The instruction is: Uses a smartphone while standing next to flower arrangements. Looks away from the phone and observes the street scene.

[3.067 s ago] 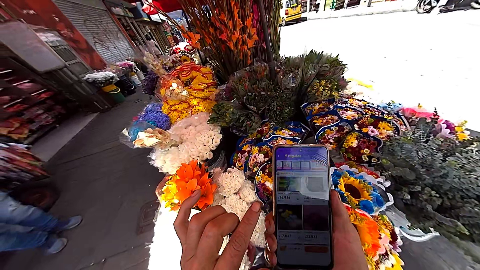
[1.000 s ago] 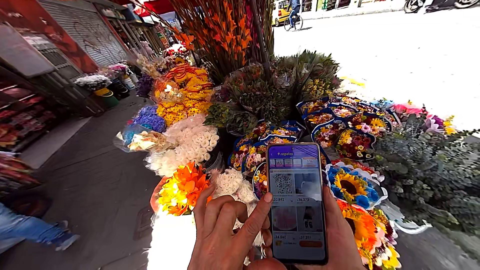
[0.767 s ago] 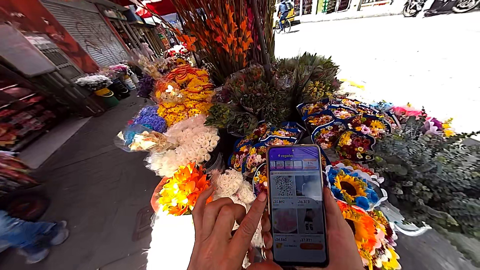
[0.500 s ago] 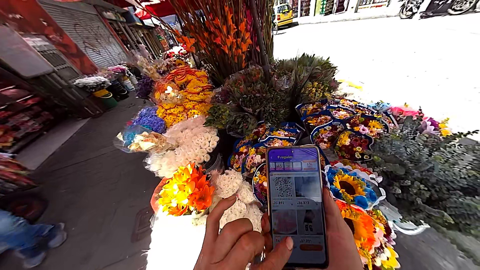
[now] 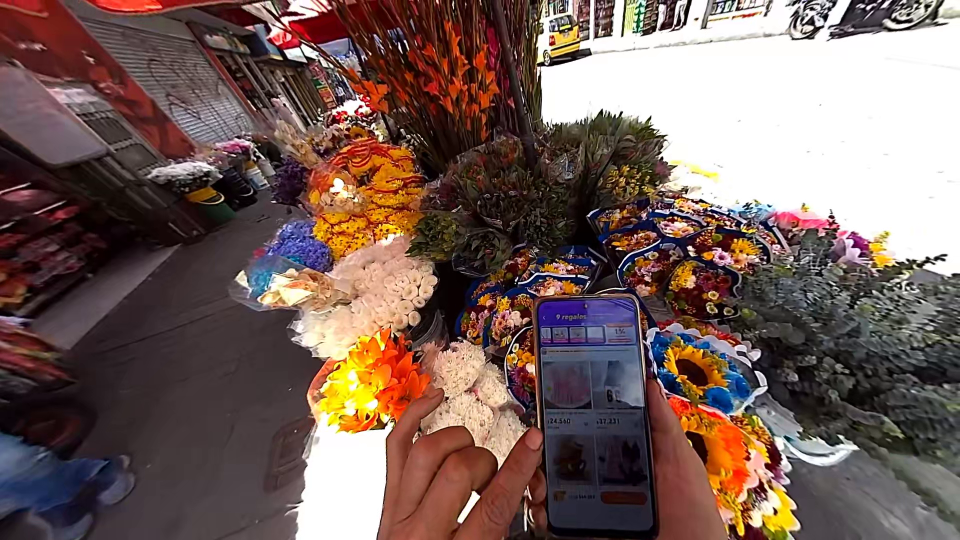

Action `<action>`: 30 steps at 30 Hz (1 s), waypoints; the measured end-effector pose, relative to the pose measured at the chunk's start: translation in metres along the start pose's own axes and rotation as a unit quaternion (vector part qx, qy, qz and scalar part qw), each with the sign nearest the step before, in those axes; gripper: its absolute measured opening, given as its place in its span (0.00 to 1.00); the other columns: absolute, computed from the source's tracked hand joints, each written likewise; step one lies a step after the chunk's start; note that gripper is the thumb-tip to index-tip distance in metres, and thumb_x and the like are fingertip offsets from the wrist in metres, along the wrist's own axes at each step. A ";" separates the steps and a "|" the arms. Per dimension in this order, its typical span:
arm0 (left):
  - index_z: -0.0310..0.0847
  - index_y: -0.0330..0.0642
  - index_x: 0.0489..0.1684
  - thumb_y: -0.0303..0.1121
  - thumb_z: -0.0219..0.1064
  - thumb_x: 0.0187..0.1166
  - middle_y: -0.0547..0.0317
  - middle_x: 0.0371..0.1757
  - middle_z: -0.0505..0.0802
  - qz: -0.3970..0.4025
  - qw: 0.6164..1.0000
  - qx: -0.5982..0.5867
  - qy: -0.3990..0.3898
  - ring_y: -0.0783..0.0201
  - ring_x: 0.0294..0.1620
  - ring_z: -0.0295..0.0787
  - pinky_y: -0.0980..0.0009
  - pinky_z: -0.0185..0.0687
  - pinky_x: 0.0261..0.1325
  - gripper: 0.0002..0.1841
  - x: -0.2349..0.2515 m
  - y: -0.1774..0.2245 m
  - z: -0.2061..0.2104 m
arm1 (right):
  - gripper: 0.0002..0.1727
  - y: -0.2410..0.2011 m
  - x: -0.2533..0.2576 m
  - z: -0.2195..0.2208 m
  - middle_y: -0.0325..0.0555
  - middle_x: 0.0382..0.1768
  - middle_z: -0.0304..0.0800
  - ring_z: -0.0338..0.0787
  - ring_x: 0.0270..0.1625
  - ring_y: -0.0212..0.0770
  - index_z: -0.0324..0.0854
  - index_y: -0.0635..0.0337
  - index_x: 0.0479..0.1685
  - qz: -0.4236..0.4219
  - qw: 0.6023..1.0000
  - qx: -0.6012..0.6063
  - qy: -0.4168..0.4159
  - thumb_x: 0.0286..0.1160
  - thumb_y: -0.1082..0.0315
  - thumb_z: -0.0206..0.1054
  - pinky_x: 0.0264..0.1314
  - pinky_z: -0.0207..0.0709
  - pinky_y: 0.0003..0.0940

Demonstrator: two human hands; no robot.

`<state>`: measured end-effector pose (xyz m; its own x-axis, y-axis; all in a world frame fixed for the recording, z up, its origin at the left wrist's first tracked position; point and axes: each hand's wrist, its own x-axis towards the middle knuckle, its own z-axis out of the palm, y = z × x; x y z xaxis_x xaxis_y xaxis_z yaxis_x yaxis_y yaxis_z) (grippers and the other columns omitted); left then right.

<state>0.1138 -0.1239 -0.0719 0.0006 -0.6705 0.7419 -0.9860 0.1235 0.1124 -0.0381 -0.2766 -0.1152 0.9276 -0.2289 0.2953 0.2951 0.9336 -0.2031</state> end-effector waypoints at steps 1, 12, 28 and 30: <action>0.85 0.57 0.67 0.74 0.44 0.81 0.63 0.34 0.75 0.005 1.000 0.000 0.007 0.63 0.48 0.75 0.55 0.48 0.85 0.38 -0.001 0.001 -0.001 | 0.42 0.000 0.000 0.002 0.64 0.63 0.88 0.90 0.64 0.59 0.84 0.54 0.70 0.001 1.000 -0.004 0.002 0.75 0.27 0.56 0.68 0.82 0.57; 0.90 0.56 0.58 0.76 0.51 0.75 0.65 0.31 0.75 0.062 0.997 -0.036 0.013 0.64 0.44 0.74 0.56 0.50 0.84 0.38 -0.001 0.014 -0.004 | 0.41 -0.002 -0.012 0.003 0.64 0.63 0.87 0.89 0.65 0.59 0.83 0.55 0.70 -0.027 0.999 -0.010 0.015 0.76 0.28 0.57 0.69 0.82 0.56; 0.89 0.62 0.64 0.77 0.51 0.74 0.64 0.34 0.76 0.032 0.998 -0.025 -0.050 0.62 0.48 0.75 0.50 0.47 0.84 0.37 0.015 0.015 0.029 | 0.35 -0.015 -0.026 0.000 0.58 0.63 0.90 0.89 0.68 0.53 0.86 0.52 0.66 -0.088 0.994 0.015 0.064 0.77 0.33 0.60 0.72 0.81 0.56; 0.87 0.63 0.67 0.77 0.50 0.75 0.64 0.34 0.76 0.025 0.998 -0.022 -0.055 0.62 0.48 0.75 0.50 0.47 0.84 0.38 0.018 0.014 0.031 | 0.34 -0.017 -0.025 0.000 0.57 0.63 0.90 0.89 0.68 0.53 0.87 0.52 0.65 -0.091 0.993 0.017 0.072 0.77 0.33 0.61 0.71 0.81 0.56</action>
<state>0.0947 -0.1570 -0.0774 -0.0695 -0.7390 0.6702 -0.9759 0.1898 0.1081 -0.0659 -0.2865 -0.1189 0.8834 -0.4295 0.1874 0.4553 0.8812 -0.1272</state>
